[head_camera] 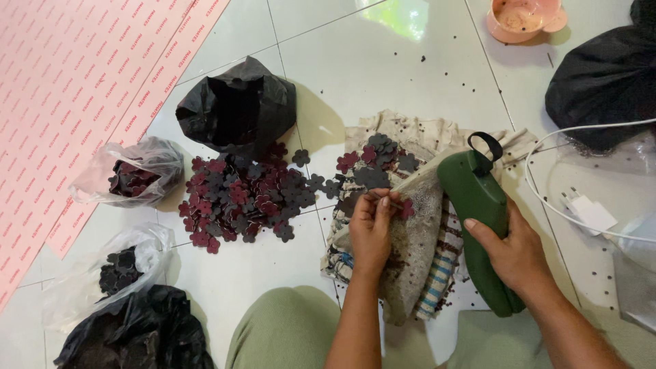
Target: The person sits on the floor and finishes flower-shaped fabric pieces, holding each piece against a cloth pad while rubbing and smoothing its edges with a small stick-like tool, then sets the finished piece with a growing pile of completed flower cutouts.
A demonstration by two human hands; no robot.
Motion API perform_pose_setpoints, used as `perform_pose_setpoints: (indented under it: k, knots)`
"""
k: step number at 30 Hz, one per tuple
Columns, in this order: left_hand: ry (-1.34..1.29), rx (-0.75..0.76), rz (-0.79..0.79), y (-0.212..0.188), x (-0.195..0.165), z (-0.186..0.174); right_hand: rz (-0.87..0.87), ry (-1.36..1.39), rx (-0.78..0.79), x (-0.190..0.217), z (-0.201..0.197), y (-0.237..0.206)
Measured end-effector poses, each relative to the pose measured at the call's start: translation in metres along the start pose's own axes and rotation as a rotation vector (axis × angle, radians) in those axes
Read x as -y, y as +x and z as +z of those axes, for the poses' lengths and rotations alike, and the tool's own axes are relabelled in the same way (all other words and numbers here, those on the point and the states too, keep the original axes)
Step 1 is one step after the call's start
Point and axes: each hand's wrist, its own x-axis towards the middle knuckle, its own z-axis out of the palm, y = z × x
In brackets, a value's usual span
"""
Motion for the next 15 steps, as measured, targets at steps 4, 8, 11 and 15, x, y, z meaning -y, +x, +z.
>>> perform_pose_setpoints:
  k: [4,8,11,15]
  knots:
    - [0.031,-0.011,-0.013,0.001,-0.003,0.003,0.007,0.002,-0.001,-0.003,0.001,0.000]
    - [0.124,-0.010,0.024,-0.001,-0.008,0.006,0.000,-0.005,0.002,-0.001,0.001,0.000]
    - [0.195,-0.007,0.040,-0.004,-0.017,0.010,0.028,-0.018,0.013,0.001,-0.001,-0.002]
    - [0.496,0.032,0.121,-0.013,-0.032,0.016,-0.027,0.007,-0.007,0.006,-0.001,-0.004]
